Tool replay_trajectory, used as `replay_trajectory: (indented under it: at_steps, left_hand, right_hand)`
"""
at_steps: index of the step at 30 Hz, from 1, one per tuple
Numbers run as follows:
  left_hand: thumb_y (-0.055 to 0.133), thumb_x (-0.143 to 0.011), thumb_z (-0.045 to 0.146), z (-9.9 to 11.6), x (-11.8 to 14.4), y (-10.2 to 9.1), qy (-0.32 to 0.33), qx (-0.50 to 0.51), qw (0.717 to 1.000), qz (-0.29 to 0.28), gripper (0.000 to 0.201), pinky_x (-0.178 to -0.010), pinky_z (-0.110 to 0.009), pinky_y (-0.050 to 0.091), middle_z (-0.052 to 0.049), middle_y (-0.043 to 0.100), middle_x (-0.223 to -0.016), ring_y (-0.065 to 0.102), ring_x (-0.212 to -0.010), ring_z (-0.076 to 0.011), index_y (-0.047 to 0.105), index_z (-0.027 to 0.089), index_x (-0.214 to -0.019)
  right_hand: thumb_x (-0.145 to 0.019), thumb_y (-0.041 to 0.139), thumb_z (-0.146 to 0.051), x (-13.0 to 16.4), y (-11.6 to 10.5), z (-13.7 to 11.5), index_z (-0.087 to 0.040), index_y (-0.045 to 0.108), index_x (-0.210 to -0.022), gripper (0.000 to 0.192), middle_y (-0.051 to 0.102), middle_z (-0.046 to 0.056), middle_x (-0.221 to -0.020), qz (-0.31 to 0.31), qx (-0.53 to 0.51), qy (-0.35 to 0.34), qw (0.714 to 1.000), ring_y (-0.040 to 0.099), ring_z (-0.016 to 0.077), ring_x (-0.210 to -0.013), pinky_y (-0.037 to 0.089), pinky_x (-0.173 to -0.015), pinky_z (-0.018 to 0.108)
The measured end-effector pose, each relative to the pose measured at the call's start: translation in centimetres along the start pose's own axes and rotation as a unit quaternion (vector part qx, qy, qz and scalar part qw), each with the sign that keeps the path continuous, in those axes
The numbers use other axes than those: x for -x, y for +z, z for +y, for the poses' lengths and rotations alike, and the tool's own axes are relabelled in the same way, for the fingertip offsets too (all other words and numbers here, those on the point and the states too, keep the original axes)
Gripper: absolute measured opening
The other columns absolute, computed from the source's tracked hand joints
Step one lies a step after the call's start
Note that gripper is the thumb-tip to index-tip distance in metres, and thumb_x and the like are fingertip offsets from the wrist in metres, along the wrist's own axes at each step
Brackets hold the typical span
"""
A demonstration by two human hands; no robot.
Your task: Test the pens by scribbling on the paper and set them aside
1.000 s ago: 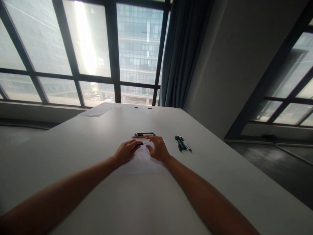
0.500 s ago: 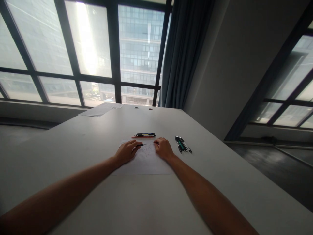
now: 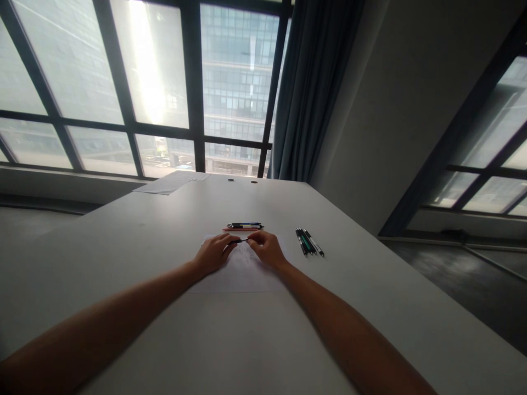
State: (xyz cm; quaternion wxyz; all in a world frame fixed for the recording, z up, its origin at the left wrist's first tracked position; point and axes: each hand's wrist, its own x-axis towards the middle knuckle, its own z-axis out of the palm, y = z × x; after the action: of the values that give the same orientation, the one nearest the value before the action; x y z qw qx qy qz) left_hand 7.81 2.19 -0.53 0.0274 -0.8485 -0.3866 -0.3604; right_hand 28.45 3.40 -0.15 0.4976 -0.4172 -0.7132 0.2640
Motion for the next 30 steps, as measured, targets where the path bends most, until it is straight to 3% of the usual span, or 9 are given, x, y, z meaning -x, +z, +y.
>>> replay_trajectory:
  at_steps: [4, 10, 18, 23, 26, 30]
  left_hand:
    - [0.050, -0.095, 0.026, -0.1, 0.0, 0.1, 0.000, 0.009, 1.000, 0.004, 0.022, -0.082, -0.033, 0.055, -0.006, 0.072, -0.103, 0.068, -0.094, -0.0207, 0.065, 0.021, -0.109]
    - [0.051, -0.095, 0.027, -0.2, -0.1, 0.2, -0.005, 0.043, 0.999, -0.002, 0.022, -0.084, -0.033, 0.055, -0.007, 0.073, -0.102, 0.069, -0.093, -0.0209, 0.067, 0.018, -0.108]
    - [0.047, -0.096, 0.027, -0.3, 0.0, 0.3, 0.002, 0.055, 0.998, -0.002, 0.024, -0.083, -0.033, 0.055, -0.008, 0.073, -0.102, 0.069, -0.092, -0.0204, 0.065, 0.018, -0.110]
    - [0.048, -0.096, 0.029, -0.3, 0.0, 0.2, 0.010, 0.046, 0.999, -0.006, 0.023, -0.082, -0.032, 0.054, -0.007, 0.072, -0.101, 0.069, -0.091, -0.0203, 0.065, 0.018, -0.109]
    - [0.049, -0.096, 0.029, -0.2, 0.0, 0.0, 0.020, 0.033, 0.999, -0.014, 0.023, -0.081, -0.031, 0.054, -0.007, 0.072, -0.099, 0.068, -0.090, -0.0199, 0.065, 0.018, -0.108]
    - [0.049, -0.096, 0.028, -0.1, 0.0, 0.0, 0.026, 0.027, 0.999, -0.018, 0.022, -0.080, -0.031, 0.054, -0.007, 0.072, -0.098, 0.068, -0.089, -0.0196, 0.065, 0.019, -0.108]
  right_hand:
    - [-0.075, 0.067, -0.036, 0.1, 0.1, -0.1, -0.016, 0.070, -0.086, 0.022, 0.073, 0.008, -0.081, -0.019, -0.005, -0.005, 1.000, 0.067, 0.0202, -0.073, 0.053, -0.069, 0.032]
    - [-0.081, 0.064, -0.033, 0.5, 0.0, -0.9, -0.017, 0.069, -0.087, 0.018, 0.071, 0.006, -0.078, -0.019, 0.066, -0.059, 0.996, 0.063, 0.0172, -0.068, 0.051, -0.067, 0.031]
    - [-0.077, 0.068, -0.041, 0.3, 0.8, -0.2, -0.018, 0.066, -0.083, 0.024, 0.070, 0.006, -0.079, 0.008, -0.030, -0.031, 0.999, 0.065, 0.0195, -0.072, 0.053, -0.069, 0.033]
    - [-0.088, 0.058, -0.037, 0.8, 0.3, -1.1, -0.019, 0.065, -0.085, 0.020, 0.067, 0.004, -0.075, -0.019, 0.122, -0.105, 0.987, 0.060, 0.0167, -0.066, 0.047, -0.065, 0.029]
    - [-0.096, 0.045, -0.038, 0.9, -0.1, -1.4, -0.019, 0.064, -0.082, 0.030, 0.066, 0.005, -0.076, -0.046, 0.213, -0.138, 0.966, 0.058, 0.0173, -0.069, 0.044, -0.066, 0.030]
    - [-0.095, 0.049, -0.038, 0.9, -0.3, -1.2, -0.019, 0.063, -0.094, 0.024, 0.067, 0.006, -0.085, -0.061, 0.230, -0.164, 0.957, 0.060, 0.0181, -0.076, 0.046, -0.072, 0.030]
